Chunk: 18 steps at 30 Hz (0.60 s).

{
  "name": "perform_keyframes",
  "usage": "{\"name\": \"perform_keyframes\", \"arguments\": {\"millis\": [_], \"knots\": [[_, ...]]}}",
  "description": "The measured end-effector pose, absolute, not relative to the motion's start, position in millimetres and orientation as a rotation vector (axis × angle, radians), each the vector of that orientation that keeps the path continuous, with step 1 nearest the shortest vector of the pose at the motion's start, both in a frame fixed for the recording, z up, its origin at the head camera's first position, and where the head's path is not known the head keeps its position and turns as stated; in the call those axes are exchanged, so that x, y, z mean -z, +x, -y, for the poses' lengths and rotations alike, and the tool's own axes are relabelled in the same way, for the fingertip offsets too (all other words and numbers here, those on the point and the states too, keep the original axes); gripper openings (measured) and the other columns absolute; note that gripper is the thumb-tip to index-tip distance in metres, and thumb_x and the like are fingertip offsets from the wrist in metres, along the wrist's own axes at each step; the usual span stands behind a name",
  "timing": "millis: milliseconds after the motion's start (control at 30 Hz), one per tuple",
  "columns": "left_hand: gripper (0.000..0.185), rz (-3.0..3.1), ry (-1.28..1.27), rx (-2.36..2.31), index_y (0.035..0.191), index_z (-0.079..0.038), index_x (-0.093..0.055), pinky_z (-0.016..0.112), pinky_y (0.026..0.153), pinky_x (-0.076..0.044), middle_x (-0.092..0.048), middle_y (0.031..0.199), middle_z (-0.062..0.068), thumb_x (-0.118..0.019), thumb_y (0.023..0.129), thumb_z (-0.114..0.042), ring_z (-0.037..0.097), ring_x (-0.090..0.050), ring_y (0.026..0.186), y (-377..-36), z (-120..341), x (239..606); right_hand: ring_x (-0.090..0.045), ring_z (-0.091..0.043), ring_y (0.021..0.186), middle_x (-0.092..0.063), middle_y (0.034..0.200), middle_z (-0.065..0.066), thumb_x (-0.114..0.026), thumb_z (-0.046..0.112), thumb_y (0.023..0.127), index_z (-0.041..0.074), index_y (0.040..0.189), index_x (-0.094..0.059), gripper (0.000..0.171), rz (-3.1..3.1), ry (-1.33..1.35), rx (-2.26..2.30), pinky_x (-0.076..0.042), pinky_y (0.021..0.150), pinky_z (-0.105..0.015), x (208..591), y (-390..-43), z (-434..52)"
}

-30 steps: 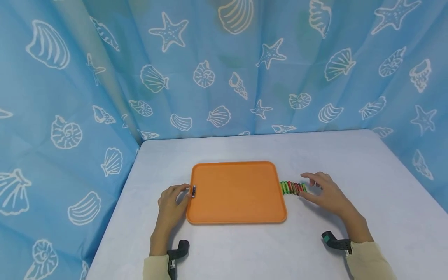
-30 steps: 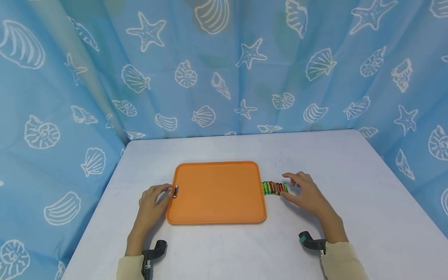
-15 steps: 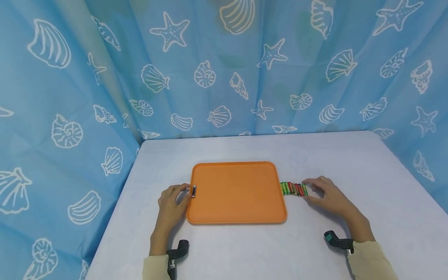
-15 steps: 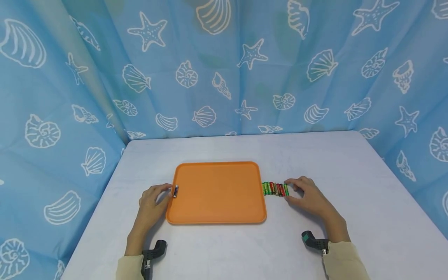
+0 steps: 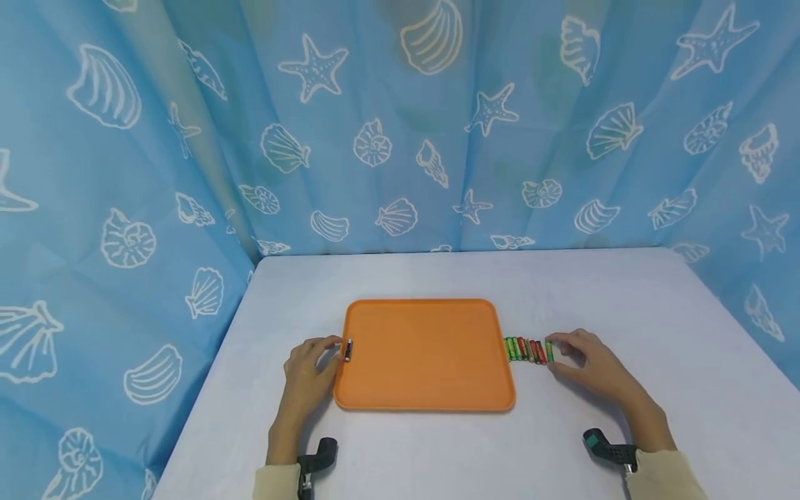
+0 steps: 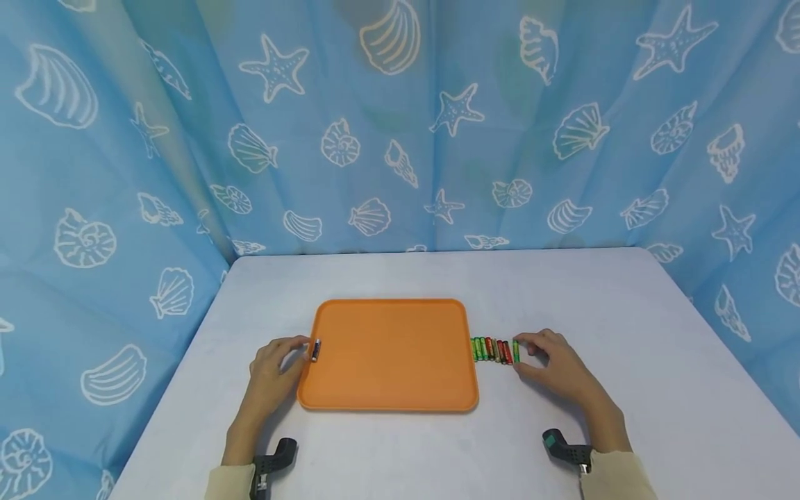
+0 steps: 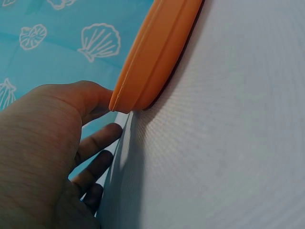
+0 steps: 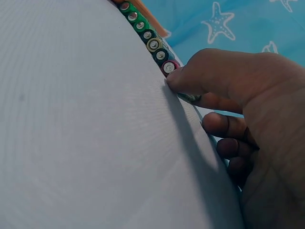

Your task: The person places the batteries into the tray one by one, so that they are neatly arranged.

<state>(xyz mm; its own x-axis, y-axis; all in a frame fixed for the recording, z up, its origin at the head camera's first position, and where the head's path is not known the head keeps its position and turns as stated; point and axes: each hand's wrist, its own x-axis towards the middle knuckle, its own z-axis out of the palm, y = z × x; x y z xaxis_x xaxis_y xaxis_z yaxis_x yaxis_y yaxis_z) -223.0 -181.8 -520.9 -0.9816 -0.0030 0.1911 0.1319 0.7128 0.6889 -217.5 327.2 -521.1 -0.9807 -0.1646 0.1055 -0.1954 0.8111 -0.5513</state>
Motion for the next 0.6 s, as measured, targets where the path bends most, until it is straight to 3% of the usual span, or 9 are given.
{"name": "perform_keyframes", "arguments": {"millis": [167, 333, 600], "knots": [[0.032, 2.727, -0.1, 1.124, 0.128, -0.018, -0.066, 0.057, 0.111, -0.017, -0.059, 0.13, 0.009, -0.065, 0.097, -0.023, 0.035, -0.04, 0.132, -222.7, 181.5, 520.7, -0.048, -0.024, 0.095, -0.053, 0.096, -0.003, -0.079, 0.028, 0.086, 0.005, 0.127, -0.065, 0.049, 2.897, 0.269, -0.941, -0.044, 0.09, -0.052, 520.4, -215.3, -326.1], [0.032, 2.732, -0.094, 1.12, 0.128, -0.019, -0.066, 0.056, 0.112, -0.017, -0.058, 0.131, 0.009, -0.065, 0.097, -0.022, 0.034, -0.04, 0.132, -222.5, 181.4, 519.8, -0.05, -0.022, 0.094, -0.055, 0.097, -0.003, -0.078, 0.027, 0.087, 0.006, 0.128, -0.064, 0.049, 2.883, 0.226, -0.944, -0.046, 0.085, -0.045, 521.2, -213.3, -326.3], [0.032, 2.734, -0.085, 1.112, 0.129, -0.019, -0.066, 0.057, 0.111, -0.016, -0.058, 0.131, 0.009, -0.065, 0.097, -0.023, 0.034, -0.039, 0.132, -222.3, 181.9, 520.0, -0.049, -0.016, 0.088, -0.054, 0.094, -0.001, -0.079, 0.026, 0.087, 0.008, 0.126, -0.064, 0.046, 2.793, 0.215, -0.91, -0.047, 0.075, -0.024, 517.5, -212.5, -323.7]]}}
